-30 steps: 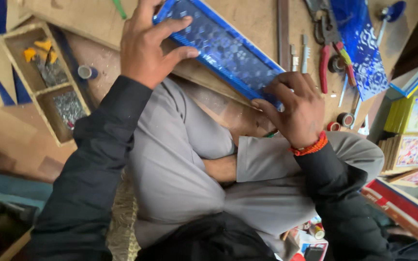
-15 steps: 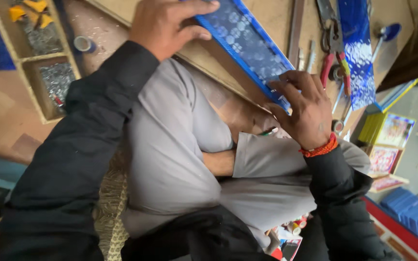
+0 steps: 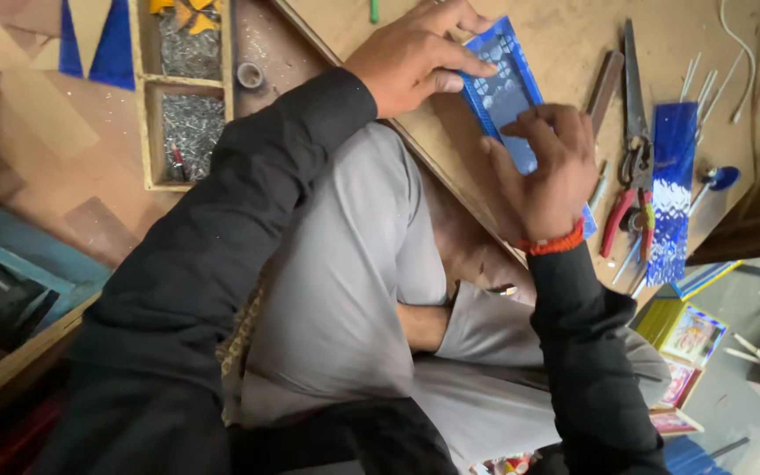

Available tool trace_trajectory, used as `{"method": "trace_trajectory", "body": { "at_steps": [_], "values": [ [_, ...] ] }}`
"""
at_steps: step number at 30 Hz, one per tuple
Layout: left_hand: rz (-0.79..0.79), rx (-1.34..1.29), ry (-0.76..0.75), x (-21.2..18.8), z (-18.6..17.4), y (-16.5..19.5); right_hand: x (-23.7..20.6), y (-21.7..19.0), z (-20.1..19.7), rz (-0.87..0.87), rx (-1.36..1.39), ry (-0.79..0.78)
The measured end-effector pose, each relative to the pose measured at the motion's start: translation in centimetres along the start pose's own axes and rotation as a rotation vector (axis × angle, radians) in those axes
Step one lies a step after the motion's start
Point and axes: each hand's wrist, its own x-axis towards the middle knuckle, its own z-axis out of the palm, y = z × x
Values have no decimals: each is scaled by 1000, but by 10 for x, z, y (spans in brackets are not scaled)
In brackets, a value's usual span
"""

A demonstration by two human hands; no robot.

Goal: The person assembles a decorative frame by cutting a blue patterned sheet, fitting it into a wooden frame, and securing it with blue and yellow tape. They use pliers, a green tool, and a thin metal rod to adjust and press the material into place.

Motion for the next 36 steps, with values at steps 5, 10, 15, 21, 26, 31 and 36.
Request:
{"method": "trace_trajectory", "body": {
  "at_steps": [5,10,15,21,26,31,36],
  "values": [
    [0,-4,-15,6,-11,-7,29,-4,16,-32,-8,-72],
    [-39,28,-37,10,-16,-8,54,-6,23,-21,-11,-82],
    [-76,51,-27,10,-14,-6,80,-2,52,149,5,-54],
    [-155,105,-17,5,-6,0,90,-2,72,206,-87,33],
    [-323,-52,251,-8,16,17,70,-10,48,10,97,41],
    [-730,-597,853,-27,101,88,62,-3,16,-270,74,-146],
    [-620,-52,803,-10,154,124,89,7,15,-305,-15,-386]
  ]
}}
